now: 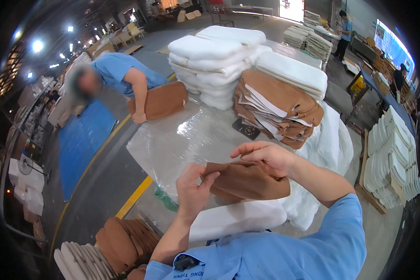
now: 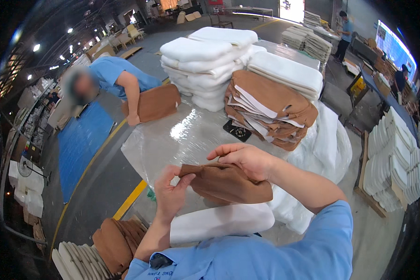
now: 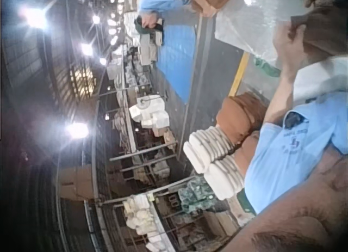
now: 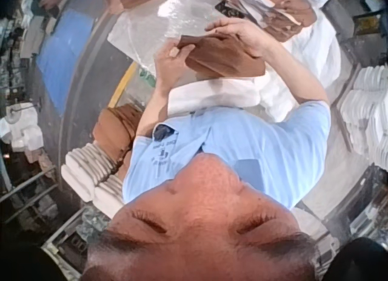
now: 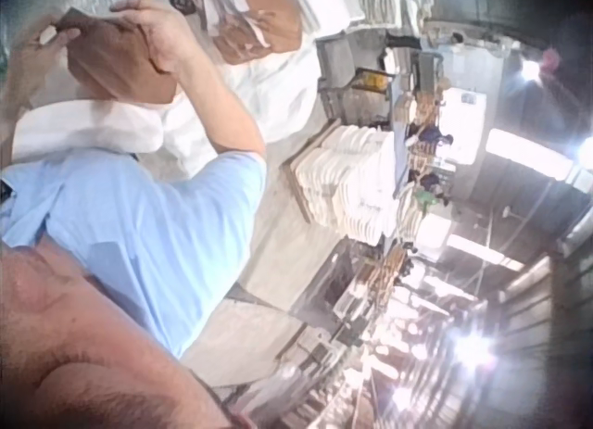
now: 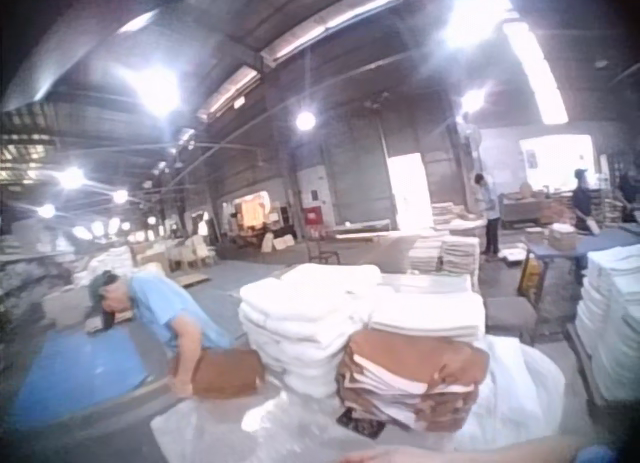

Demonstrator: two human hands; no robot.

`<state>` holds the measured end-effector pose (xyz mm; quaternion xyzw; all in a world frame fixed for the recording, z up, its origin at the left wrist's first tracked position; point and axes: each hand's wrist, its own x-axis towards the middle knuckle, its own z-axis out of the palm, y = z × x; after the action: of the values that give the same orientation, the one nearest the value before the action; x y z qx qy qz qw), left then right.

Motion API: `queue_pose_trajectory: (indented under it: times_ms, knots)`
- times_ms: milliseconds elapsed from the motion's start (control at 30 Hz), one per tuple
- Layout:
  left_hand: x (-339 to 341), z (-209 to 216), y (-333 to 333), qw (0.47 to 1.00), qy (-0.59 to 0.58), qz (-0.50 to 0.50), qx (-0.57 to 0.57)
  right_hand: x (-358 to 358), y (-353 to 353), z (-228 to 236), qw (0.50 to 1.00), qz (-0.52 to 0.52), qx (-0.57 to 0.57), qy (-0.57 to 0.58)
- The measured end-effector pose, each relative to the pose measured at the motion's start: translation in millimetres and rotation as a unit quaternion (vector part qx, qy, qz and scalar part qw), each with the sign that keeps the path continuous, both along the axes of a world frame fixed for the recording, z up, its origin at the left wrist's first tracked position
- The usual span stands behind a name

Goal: The person inserts white foam inserts into brown fabric covers, folds the edges, and stacks the finished cushions. A coworker performs the same task nearby.

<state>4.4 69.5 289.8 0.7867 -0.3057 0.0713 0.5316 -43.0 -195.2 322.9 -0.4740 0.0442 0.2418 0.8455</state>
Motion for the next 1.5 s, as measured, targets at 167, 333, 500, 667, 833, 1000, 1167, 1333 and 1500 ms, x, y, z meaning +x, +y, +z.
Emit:
queue_pose_trajectory:
  times_ms: [167, 333, 500, 667, 833, 1000, 1167, 1333, 1500]
  knots:
    - [8, 6, -2, 0.999, -0.021, -0.025, -0.017, -1, -14, -30, 0.973, 0.115, -0.164, -0.118]
    - [2, 3, 8, 0.877, 0.408, -0.148, -0.206, 2, 1, -33, 0.971, 0.029, -0.171, -0.167]
    - [-11, -15, 2, 0.909, 0.363, -0.131, -0.155, 7, 34, -34, 0.851, -0.075, -0.384, -0.349]
    - [-5, 0, 15, 0.968, 0.231, -0.037, -0.085, 15, 38, -36, 0.675, -0.15, -0.521, -0.5]
    - [-3, -2, 29, 0.882, 0.422, -0.094, -0.186, 19, 40, -34, 0.727, -0.104, -0.463, -0.496]
    - [-16, -10, 19, 0.775, 0.58, -0.101, -0.23, 17, 53, -40, 0.75, -0.095, -0.44, -0.484]
    - [-12, -29, 23, 0.767, 0.606, -0.129, -0.163, 20, 60, -44, 0.703, -0.083, -0.463, -0.534]
    - [-12, -29, 19, 0.749, 0.607, -0.11, -0.241, 28, 57, -54, 0.739, -0.052, -0.441, -0.507]
    - [-9, -31, 24, 0.738, 0.616, -0.112, -0.251, 34, 56, -58, 0.787, -0.009, -0.41, -0.461]
